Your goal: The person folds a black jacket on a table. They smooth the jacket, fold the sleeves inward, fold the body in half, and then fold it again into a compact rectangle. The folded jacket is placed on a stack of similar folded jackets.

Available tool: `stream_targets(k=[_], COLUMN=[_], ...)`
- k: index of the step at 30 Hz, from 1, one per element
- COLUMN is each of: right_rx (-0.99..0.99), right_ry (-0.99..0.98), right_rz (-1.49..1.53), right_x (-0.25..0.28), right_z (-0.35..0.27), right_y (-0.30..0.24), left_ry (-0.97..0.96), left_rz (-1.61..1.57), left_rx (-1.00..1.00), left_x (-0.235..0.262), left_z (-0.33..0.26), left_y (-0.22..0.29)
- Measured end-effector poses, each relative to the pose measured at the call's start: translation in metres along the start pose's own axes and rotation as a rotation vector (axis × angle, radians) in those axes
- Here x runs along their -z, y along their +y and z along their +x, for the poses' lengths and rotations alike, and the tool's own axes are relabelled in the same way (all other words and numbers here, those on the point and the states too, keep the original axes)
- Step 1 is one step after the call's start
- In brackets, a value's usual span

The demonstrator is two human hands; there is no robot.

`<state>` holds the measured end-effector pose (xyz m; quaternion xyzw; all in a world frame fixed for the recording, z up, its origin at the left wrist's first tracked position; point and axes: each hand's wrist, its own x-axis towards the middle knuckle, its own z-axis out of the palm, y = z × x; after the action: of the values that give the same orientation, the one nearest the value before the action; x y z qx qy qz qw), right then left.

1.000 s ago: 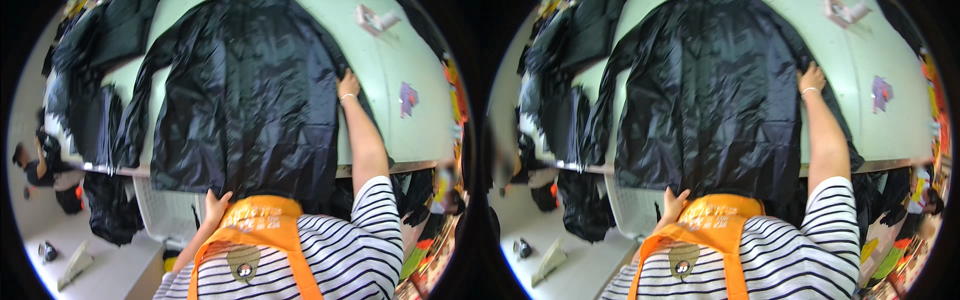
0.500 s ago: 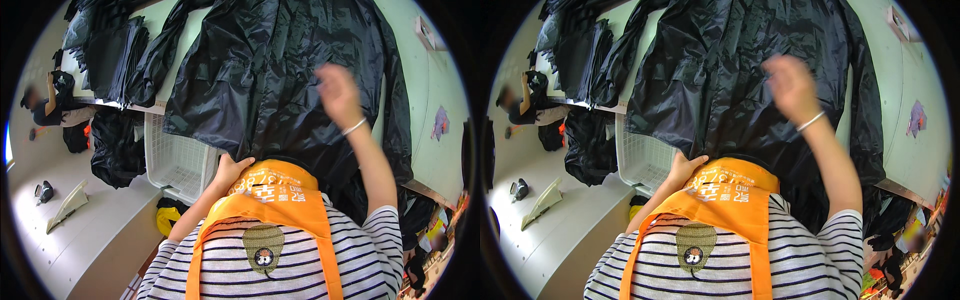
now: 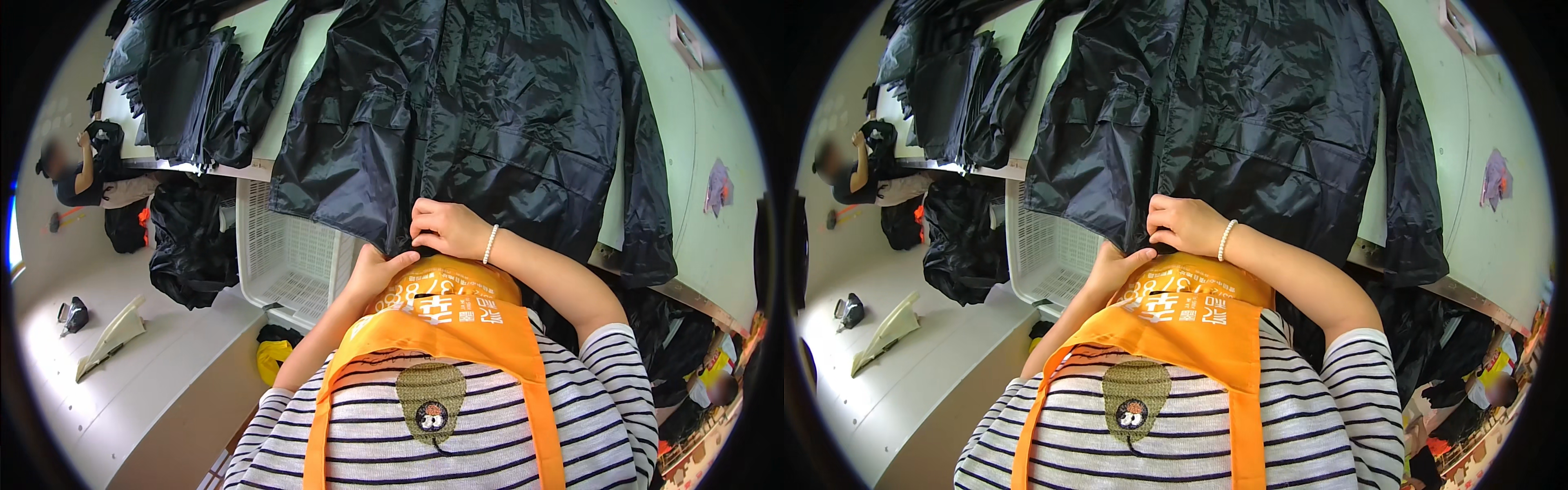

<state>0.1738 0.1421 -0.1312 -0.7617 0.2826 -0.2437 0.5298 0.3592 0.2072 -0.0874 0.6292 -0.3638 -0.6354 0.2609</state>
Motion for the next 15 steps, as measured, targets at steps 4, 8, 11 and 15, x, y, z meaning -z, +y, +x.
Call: stream_targets(k=[4, 8, 11, 15], right_rx=[-0.063, -0.143, -0.019, -0.106], right_ry=[0.063, 0.002, 0.136, 0.826], right_rz=[0.036, 0.067, 0.128, -0.478], right_x=[-0.006, -0.002, 0.019, 0.151], right_z=[0.0, 0.001, 0.004, -0.007], right_y=[-0.005, -0.007, 0.002, 0.032], left_ry=[-0.034, 0.085, 0.084, 0.143], left_rz=[0.096, -0.089, 0.059, -0.009], left_rx=[-0.039, 0.089, 0.227, 0.159], left_x=[0.007, -0.008, 0.005, 0.003], left_z=[0.005, 0.005, 0.009, 0.003], left_y=[-0.012, 0.001, -0.01, -0.007])
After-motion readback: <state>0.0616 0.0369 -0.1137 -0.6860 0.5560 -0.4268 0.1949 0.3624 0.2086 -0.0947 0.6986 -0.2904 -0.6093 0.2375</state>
